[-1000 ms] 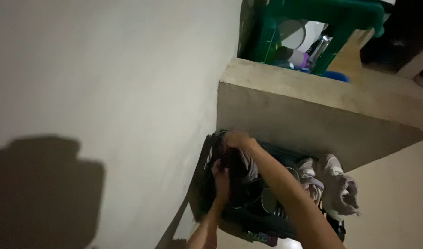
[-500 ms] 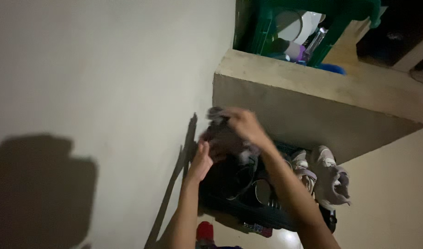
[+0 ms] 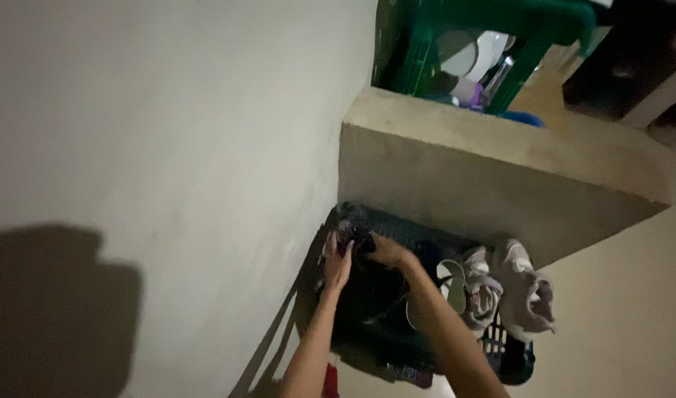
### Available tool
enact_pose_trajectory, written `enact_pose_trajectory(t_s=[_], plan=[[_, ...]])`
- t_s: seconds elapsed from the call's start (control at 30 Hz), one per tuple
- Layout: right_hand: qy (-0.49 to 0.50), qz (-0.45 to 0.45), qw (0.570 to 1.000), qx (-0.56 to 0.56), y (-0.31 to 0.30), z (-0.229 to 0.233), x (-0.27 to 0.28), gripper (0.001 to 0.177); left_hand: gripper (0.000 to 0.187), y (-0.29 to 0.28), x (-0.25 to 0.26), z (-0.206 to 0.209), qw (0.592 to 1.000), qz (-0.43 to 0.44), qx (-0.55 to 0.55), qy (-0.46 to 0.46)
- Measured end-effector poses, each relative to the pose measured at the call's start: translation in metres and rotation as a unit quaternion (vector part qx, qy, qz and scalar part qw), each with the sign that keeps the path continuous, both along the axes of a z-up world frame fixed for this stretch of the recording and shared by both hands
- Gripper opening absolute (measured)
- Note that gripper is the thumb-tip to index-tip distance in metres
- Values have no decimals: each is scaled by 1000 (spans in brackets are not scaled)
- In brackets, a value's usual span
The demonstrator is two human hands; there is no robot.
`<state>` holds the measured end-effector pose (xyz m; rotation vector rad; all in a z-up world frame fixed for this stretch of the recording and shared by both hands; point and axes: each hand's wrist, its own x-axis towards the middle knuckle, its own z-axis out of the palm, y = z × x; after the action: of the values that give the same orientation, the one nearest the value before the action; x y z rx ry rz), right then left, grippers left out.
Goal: The person wipes several pairs of shoes on a black plastic crate using a grey cloth. They handle each shoe individually, wiping the exterior surfaces and then placing them back on the crate. The task involves multiple shoe types including sneakers and sandals.
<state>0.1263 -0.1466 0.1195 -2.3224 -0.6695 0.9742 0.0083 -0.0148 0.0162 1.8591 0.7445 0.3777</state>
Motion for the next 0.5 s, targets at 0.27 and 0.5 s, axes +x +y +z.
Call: enact_pose_trajectory(t_s=[0.27,0.5], plan=[[-267,-118,949,119,18,-100,22,55,90,-1,-6,9,987,50,-56,146],[-214,-145,960,106,28,-89,19,62,86,-3,-37,34,987,125,-34,93]])
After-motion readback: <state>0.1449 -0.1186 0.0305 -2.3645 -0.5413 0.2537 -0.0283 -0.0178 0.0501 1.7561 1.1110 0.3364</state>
